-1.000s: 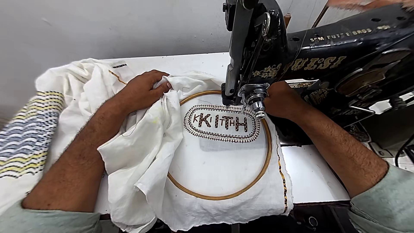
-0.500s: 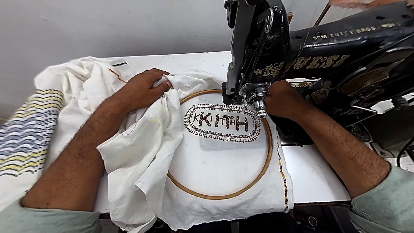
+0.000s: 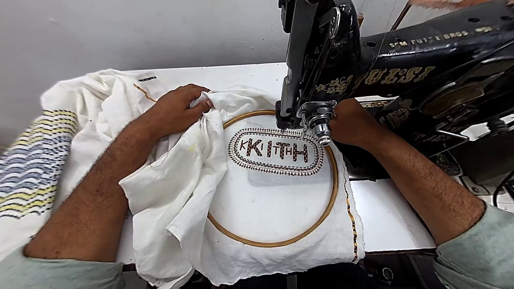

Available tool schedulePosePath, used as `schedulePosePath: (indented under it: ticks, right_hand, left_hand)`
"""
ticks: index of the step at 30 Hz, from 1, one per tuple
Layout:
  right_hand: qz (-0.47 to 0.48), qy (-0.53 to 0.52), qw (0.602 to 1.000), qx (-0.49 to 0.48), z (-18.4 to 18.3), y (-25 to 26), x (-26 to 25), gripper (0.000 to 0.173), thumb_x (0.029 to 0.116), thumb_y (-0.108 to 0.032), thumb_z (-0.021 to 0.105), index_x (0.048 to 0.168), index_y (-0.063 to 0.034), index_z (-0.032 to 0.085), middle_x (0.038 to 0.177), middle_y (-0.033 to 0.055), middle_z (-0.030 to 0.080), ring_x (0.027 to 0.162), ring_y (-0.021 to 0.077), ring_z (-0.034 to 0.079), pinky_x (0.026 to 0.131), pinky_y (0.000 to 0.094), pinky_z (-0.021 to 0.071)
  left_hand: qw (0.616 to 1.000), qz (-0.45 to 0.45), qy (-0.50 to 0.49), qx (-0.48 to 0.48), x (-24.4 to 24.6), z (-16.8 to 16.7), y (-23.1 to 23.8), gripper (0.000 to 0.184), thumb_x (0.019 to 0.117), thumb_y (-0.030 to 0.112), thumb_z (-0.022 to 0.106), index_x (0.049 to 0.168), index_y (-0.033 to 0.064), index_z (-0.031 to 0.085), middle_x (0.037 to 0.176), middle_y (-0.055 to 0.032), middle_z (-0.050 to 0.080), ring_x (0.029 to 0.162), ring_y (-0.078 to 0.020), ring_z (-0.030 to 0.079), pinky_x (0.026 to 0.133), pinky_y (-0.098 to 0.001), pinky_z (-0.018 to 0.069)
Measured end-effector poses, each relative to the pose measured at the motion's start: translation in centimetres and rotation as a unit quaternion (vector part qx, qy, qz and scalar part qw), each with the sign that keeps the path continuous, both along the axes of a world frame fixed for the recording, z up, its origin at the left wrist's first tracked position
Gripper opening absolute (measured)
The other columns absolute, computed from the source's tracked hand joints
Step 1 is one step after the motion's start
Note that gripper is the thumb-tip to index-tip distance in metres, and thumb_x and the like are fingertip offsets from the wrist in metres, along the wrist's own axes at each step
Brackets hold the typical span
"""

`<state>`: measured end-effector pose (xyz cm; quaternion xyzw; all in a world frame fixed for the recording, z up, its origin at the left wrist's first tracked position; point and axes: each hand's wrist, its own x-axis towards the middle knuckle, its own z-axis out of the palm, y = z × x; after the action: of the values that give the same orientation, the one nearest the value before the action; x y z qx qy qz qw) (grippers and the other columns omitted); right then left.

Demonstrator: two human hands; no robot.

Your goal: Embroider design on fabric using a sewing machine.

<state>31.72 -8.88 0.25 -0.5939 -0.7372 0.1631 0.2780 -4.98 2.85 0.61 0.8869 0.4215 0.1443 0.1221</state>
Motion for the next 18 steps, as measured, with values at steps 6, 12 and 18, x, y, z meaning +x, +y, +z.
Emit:
schedulePosePath:
  ticks: [6,12,18]
  right_hand:
    - [0.001,-0.001,1.0,0.003,-0.31,0.23,0.2,0.021,0.101,-0.029,0.066,0.089,-0.0131,0.072,0.071,-0.0062,0.06,0.064,-0.0004,0.053,0.063,0.0237,0.045]
    - [0.011,0.004,1.0,0.013,-0.51,0.34,0.36,0.021,0.1011,-0.029,0.065,0.088,-0.0134,0.071,0.07,-0.0073,0.058,0.063,-0.0015,0.052,0.061,0.0225,0.0437]
    - [0.005,0.004,1.0,0.005,-0.4,0.33,0.29,0.021,0.1013,-0.03,0.065,0.089,-0.014,0.072,0.07,-0.0079,0.059,0.062,-0.0018,0.052,0.061,0.0219,0.0436]
  left_hand:
    - [1.0,-0.002,-0.002,0.006,0.03,-0.04,-0.06,0.044,0.1091,0.036,0.045,0.128,0.0019,0.065,0.132,-0.0213,0.062,0.123,-0.037,0.06,0.103,-0.0622,0.0433]
    - [1.0,0.005,0.003,0.0,0.14,0.03,-0.06,0.042,0.1095,0.032,0.046,0.129,0.0001,0.064,0.132,-0.0231,0.061,0.124,-0.0394,0.059,0.104,-0.0633,0.0425]
    - [1.0,0.007,0.001,-0.005,0.11,0.07,-0.11,0.043,0.1095,0.035,0.045,0.129,0.0016,0.064,0.133,-0.0215,0.062,0.123,-0.0374,0.06,0.103,-0.0625,0.0432]
